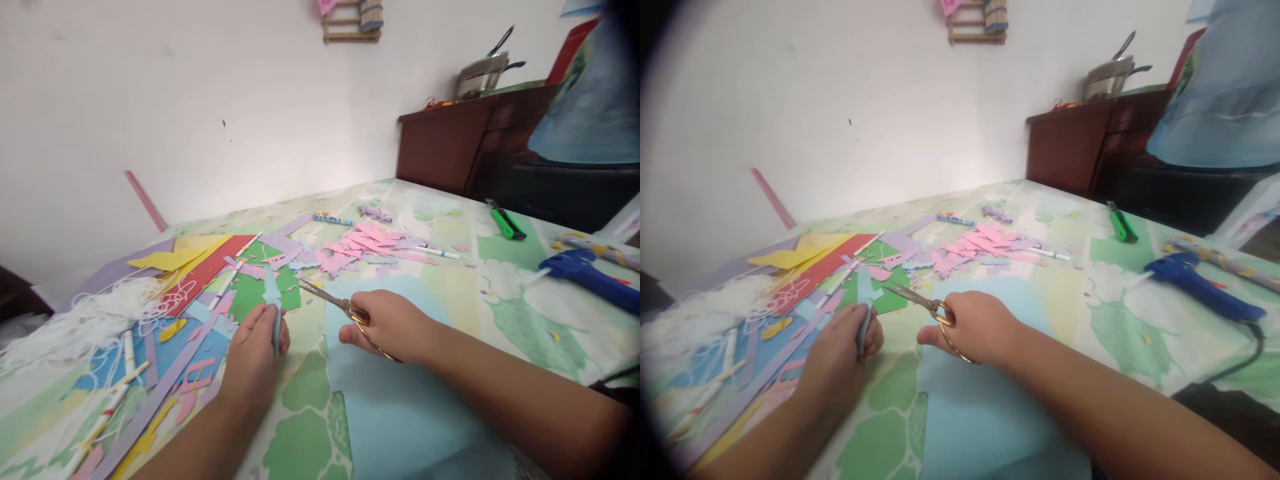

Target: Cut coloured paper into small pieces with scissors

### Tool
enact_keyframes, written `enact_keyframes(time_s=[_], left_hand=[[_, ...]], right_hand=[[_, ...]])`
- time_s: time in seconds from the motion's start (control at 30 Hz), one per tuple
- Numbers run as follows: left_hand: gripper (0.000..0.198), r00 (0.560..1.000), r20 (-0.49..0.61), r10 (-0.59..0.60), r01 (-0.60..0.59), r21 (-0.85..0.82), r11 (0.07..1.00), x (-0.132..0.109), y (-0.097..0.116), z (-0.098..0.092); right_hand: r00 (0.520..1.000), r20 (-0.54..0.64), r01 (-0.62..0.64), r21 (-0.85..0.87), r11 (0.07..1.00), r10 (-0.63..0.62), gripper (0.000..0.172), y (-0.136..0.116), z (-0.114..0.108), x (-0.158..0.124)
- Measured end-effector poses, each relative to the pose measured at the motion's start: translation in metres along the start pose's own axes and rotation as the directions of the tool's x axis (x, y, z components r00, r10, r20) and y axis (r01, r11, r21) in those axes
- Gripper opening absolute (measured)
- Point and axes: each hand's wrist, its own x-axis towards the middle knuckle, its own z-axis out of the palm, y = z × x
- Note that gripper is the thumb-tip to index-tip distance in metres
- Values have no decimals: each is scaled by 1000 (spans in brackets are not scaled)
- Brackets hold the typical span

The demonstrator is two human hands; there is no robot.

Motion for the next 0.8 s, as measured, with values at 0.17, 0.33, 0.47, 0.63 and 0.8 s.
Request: enact_keyframes(time_s=[0.17,0.33,0.47,0.63,0.8], left_hand=[[20,999,35,-1,-1,51,999,0,-2,0],[19,999,47,24,-29,123,992,-1,-1,0],[20,997,64,39,-52,212,976,3,-5,-2],[22,989,137,49,-88,299,950,2,-8,-2],[24,981,153,116,-164,357,920,-1,-6,-3]], right_hand=[[994,104,-39,-50,998,44,42,-3,2,1],[979,201,-40,-25,999,44,45,-2,4,1],[965,259,-40,-9,999,41,45,-3,5,3],[959,281,-40,27,999,31,47,-4,5,4],[955,296,4,56,998,-21,47,-5,5,4]])
